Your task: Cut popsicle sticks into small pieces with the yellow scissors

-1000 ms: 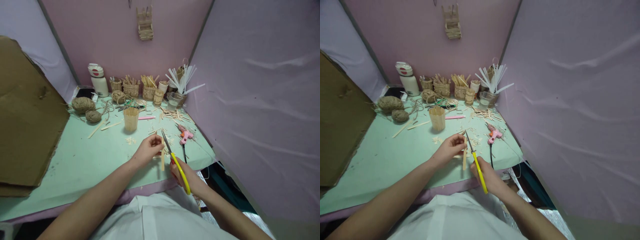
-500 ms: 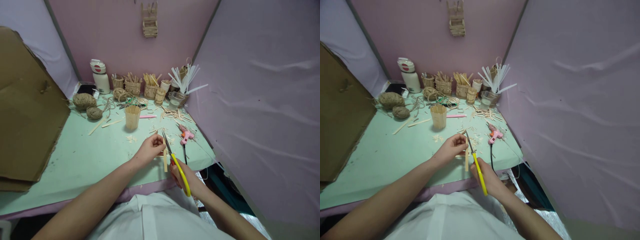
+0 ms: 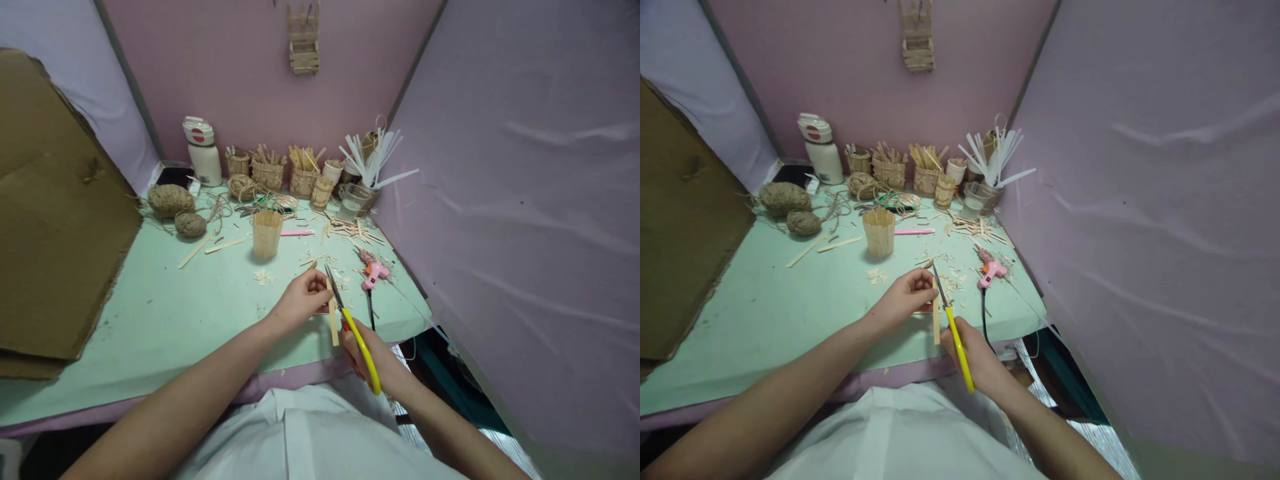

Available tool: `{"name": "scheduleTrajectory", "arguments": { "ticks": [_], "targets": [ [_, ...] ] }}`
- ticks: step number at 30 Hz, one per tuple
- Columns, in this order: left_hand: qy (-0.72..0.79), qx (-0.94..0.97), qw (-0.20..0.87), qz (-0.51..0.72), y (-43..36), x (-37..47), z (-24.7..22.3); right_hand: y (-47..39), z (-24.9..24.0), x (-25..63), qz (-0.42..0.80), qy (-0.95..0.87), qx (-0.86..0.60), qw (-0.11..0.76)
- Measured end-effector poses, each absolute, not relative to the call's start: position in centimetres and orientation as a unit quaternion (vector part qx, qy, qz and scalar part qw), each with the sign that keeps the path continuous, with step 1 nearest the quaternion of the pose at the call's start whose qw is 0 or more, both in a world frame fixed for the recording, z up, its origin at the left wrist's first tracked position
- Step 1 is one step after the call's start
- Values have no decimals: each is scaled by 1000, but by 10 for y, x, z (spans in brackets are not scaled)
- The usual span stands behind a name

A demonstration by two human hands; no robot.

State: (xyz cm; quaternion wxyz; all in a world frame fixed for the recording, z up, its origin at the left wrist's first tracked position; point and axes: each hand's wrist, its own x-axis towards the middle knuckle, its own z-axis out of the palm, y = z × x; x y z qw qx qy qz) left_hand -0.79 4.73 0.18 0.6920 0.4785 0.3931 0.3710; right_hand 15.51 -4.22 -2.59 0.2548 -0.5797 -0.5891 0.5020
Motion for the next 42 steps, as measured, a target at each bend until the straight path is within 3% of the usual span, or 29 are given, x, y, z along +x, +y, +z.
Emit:
{"name": "scheduleTrajectory", "arguments": {
  "ticks": [19,28,42],
  "targets": [
    [391,493,688,362,48,-10,-1,-43,-22,151,490,-563,-619,245],
    [339,490,707,380,53,-14,-4,-40,-30,162,506,-564,-574,311],
    [352,446,718,402,56,-22,2,-37,-9,153,484,-615,-550,291]
  ]
}}
